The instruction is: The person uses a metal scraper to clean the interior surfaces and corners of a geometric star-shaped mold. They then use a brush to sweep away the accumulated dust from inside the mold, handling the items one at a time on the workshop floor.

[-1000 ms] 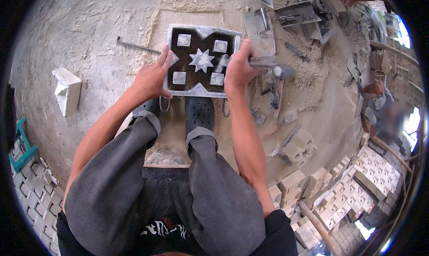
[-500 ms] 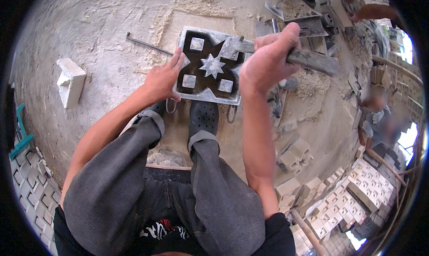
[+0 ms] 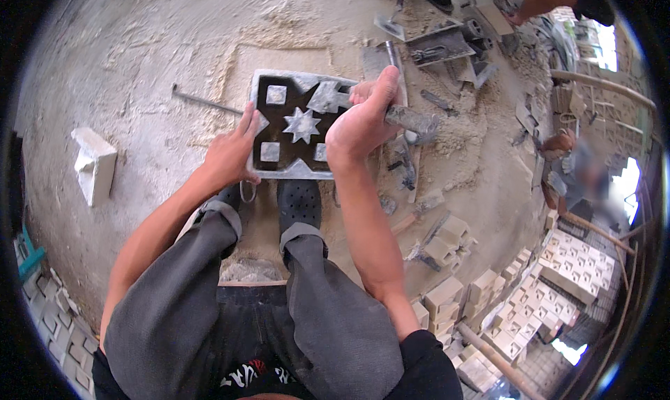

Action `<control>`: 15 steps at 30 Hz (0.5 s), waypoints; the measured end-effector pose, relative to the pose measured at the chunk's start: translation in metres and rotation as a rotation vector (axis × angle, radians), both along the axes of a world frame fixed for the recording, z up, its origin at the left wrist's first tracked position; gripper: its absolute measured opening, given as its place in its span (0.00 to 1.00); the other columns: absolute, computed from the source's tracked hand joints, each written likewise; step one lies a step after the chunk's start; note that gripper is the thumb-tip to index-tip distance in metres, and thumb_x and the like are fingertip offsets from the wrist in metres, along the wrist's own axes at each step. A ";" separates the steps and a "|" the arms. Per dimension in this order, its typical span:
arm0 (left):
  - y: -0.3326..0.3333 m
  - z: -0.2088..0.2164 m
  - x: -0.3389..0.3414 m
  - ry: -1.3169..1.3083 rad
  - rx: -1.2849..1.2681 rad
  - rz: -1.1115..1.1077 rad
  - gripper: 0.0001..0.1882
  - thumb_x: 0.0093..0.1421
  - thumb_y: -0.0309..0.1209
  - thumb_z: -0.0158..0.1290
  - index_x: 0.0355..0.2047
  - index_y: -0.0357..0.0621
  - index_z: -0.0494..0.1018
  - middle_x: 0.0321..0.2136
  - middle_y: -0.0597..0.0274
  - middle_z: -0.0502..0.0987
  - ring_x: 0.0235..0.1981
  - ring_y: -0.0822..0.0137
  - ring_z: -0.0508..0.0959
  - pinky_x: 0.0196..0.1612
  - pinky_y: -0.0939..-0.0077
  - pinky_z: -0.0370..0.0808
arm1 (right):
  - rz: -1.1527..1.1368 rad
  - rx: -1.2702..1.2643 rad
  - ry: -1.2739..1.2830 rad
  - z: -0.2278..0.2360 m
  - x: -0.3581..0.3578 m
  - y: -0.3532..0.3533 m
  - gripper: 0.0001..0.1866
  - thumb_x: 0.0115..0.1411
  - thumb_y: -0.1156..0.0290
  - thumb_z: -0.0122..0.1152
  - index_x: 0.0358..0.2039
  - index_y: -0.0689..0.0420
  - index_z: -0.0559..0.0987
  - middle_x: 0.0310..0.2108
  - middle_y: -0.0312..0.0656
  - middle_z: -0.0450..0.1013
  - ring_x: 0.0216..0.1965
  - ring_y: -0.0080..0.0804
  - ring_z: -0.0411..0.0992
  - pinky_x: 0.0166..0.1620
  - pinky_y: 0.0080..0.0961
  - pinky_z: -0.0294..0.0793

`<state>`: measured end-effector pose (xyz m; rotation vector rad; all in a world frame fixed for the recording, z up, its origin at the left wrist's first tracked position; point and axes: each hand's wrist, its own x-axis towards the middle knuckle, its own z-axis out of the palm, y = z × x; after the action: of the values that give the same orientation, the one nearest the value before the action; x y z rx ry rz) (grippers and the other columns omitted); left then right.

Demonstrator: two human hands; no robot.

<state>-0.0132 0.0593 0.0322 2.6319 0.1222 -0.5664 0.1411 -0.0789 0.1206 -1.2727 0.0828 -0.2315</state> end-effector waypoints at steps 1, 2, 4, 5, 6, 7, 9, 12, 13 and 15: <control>0.000 0.000 0.000 0.010 -0.006 0.002 0.74 0.22 0.45 0.77 0.66 0.30 0.46 0.70 0.40 0.42 0.50 0.45 0.76 0.46 0.58 0.77 | -0.017 0.021 0.017 0.000 0.000 0.000 0.24 0.66 0.57 0.56 0.16 0.48 0.61 0.15 0.28 0.55 0.19 0.20 0.54 0.28 0.22 0.58; 0.000 0.001 0.001 0.023 -0.016 0.002 0.74 0.23 0.45 0.77 0.66 0.29 0.46 0.70 0.40 0.41 0.50 0.45 0.76 0.46 0.58 0.77 | -0.084 0.011 0.036 0.000 0.002 0.002 0.24 0.65 0.57 0.59 0.16 0.48 0.61 0.16 0.27 0.56 0.20 0.19 0.55 0.29 0.21 0.59; -0.001 0.002 0.002 0.023 -0.010 -0.009 0.74 0.23 0.46 0.76 0.66 0.29 0.45 0.70 0.40 0.41 0.50 0.45 0.76 0.46 0.58 0.77 | -0.080 0.036 0.063 0.002 0.003 0.002 0.23 0.65 0.58 0.60 0.17 0.48 0.61 0.16 0.27 0.57 0.21 0.18 0.55 0.29 0.21 0.59; -0.001 0.003 0.003 0.032 -0.004 -0.009 0.74 0.23 0.46 0.76 0.66 0.29 0.45 0.70 0.40 0.41 0.49 0.45 0.76 0.46 0.58 0.77 | -0.066 0.062 0.099 0.002 0.003 0.003 0.23 0.65 0.59 0.60 0.17 0.48 0.62 0.16 0.27 0.57 0.21 0.18 0.56 0.30 0.20 0.59; -0.001 0.002 0.003 0.029 -0.004 -0.011 0.74 0.24 0.46 0.76 0.66 0.29 0.46 0.70 0.40 0.40 0.49 0.44 0.76 0.47 0.58 0.77 | -0.057 0.089 0.119 0.001 0.002 0.004 0.21 0.63 0.61 0.63 0.18 0.48 0.63 0.17 0.27 0.58 0.22 0.17 0.57 0.31 0.20 0.59; -0.001 0.001 0.001 0.025 0.000 -0.015 0.74 0.24 0.46 0.76 0.66 0.29 0.46 0.70 0.40 0.40 0.49 0.44 0.76 0.47 0.58 0.77 | -0.060 0.093 0.114 -0.004 -0.001 0.005 0.21 0.63 0.61 0.63 0.18 0.48 0.63 0.17 0.27 0.58 0.22 0.17 0.57 0.31 0.20 0.59; 0.002 -0.001 -0.001 0.031 0.012 -0.005 0.74 0.24 0.46 0.76 0.66 0.29 0.45 0.70 0.41 0.40 0.47 0.42 0.77 0.46 0.58 0.77 | 0.027 0.018 0.114 -0.015 -0.005 0.009 0.21 0.62 0.62 0.64 0.18 0.48 0.64 0.17 0.27 0.59 0.22 0.17 0.57 0.32 0.20 0.59; -0.003 0.007 0.004 0.012 0.024 -0.011 0.73 0.24 0.47 0.76 0.66 0.30 0.48 0.69 0.39 0.42 0.44 0.46 0.79 0.43 0.58 0.78 | 0.245 -0.165 0.066 -0.050 0.008 0.001 0.22 0.62 0.64 0.64 0.15 0.50 0.65 0.16 0.28 0.62 0.20 0.15 0.59 0.28 0.19 0.59; -0.006 0.009 0.007 0.028 0.012 -0.011 0.73 0.24 0.48 0.76 0.66 0.30 0.47 0.69 0.39 0.42 0.43 0.45 0.79 0.43 0.58 0.78 | 0.414 -0.339 0.005 -0.064 0.017 -0.004 0.23 0.62 0.65 0.64 0.13 0.51 0.65 0.15 0.28 0.63 0.18 0.15 0.60 0.25 0.19 0.58; -0.002 0.006 0.004 0.038 0.004 -0.001 0.73 0.24 0.47 0.76 0.67 0.30 0.46 0.70 0.41 0.41 0.44 0.43 0.79 0.44 0.57 0.78 | 0.551 -0.395 0.038 -0.067 0.031 0.000 0.24 0.61 0.67 0.64 0.12 0.51 0.65 0.13 0.28 0.62 0.16 0.15 0.59 0.23 0.20 0.57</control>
<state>-0.0089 0.0577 0.0387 2.6260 0.1338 -0.6175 0.1720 -0.0793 0.0537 -1.6386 -0.2931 0.2649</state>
